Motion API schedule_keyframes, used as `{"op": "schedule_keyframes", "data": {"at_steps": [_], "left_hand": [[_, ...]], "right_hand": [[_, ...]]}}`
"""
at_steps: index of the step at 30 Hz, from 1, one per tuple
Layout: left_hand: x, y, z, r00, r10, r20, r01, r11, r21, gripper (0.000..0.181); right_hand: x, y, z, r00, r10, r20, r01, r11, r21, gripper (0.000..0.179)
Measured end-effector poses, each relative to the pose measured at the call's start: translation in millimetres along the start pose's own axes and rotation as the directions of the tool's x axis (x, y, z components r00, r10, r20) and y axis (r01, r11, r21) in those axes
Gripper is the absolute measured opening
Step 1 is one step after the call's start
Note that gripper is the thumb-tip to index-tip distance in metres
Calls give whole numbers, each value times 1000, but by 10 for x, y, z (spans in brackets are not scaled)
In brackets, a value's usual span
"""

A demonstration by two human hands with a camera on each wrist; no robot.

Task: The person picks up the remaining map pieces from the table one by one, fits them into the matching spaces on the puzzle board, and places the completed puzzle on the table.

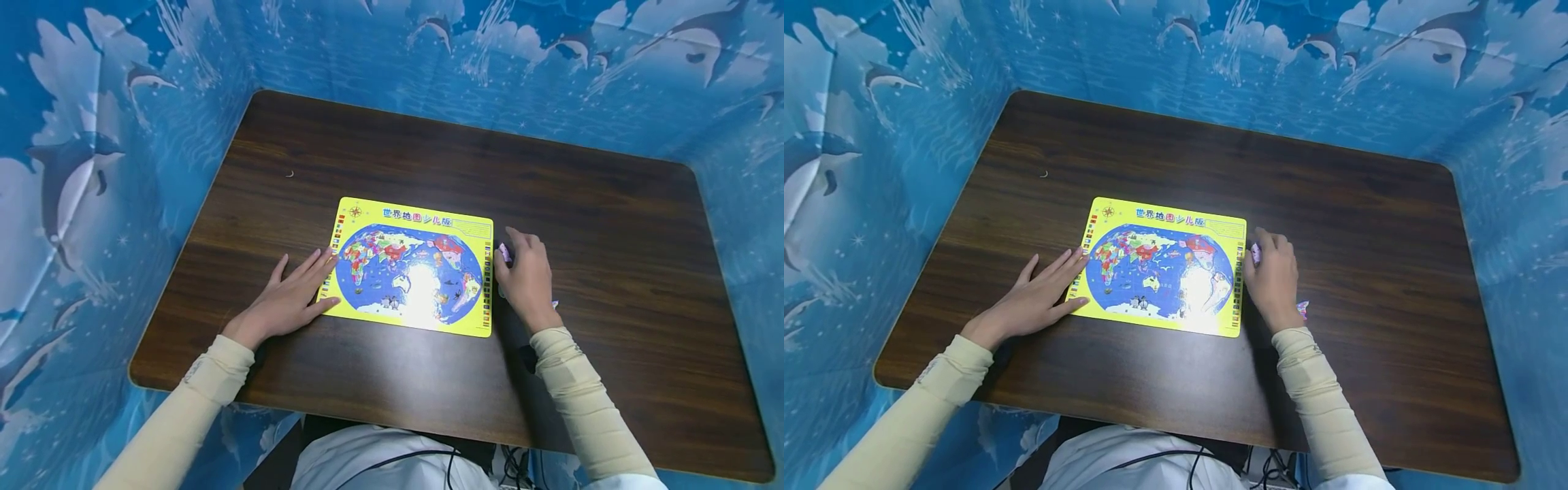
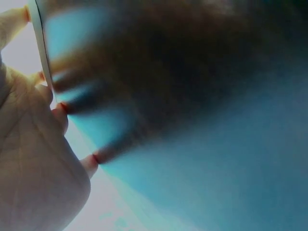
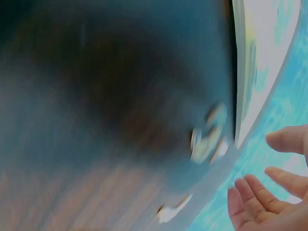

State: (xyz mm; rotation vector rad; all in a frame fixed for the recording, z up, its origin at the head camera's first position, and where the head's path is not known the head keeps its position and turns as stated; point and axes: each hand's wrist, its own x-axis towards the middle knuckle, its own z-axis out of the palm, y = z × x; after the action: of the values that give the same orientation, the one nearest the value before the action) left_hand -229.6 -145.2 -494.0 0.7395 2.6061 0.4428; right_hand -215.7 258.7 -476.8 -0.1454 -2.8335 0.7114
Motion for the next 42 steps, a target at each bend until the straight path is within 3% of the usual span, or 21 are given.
{"op": "schedule_keyframes", "data": {"at_steps": [4,11,20,24,35,42], "left_hand": [[-2,-2,5,1000,2,2,-2,1000,1,80],[-2,-6,-5,1000,5,1,-5,1000,-6,80],[-9,1,-11,1000,1,-5,-1,1000,-10,80],[-6,-1,-2,1000,3,-7,-3,1000,-11,80],[6,-4,4,1000,5,-6,-5,1000,-5,81],[5,-2,3,1000,2,-2,-2,1000,-4,81]], "right_hand": [[47,106,-114,989,149,13,-149,986,80,48],[73,190,-178,956,259,135,-279,947,159,49],[52,199,-126,939,289,184,-320,933,168,51],[62,191,-98,942,277,187,-306,941,146,55],[117,198,-63,943,276,185,-303,944,134,35],[134,155,-77,926,302,228,-336,933,130,31]]}}
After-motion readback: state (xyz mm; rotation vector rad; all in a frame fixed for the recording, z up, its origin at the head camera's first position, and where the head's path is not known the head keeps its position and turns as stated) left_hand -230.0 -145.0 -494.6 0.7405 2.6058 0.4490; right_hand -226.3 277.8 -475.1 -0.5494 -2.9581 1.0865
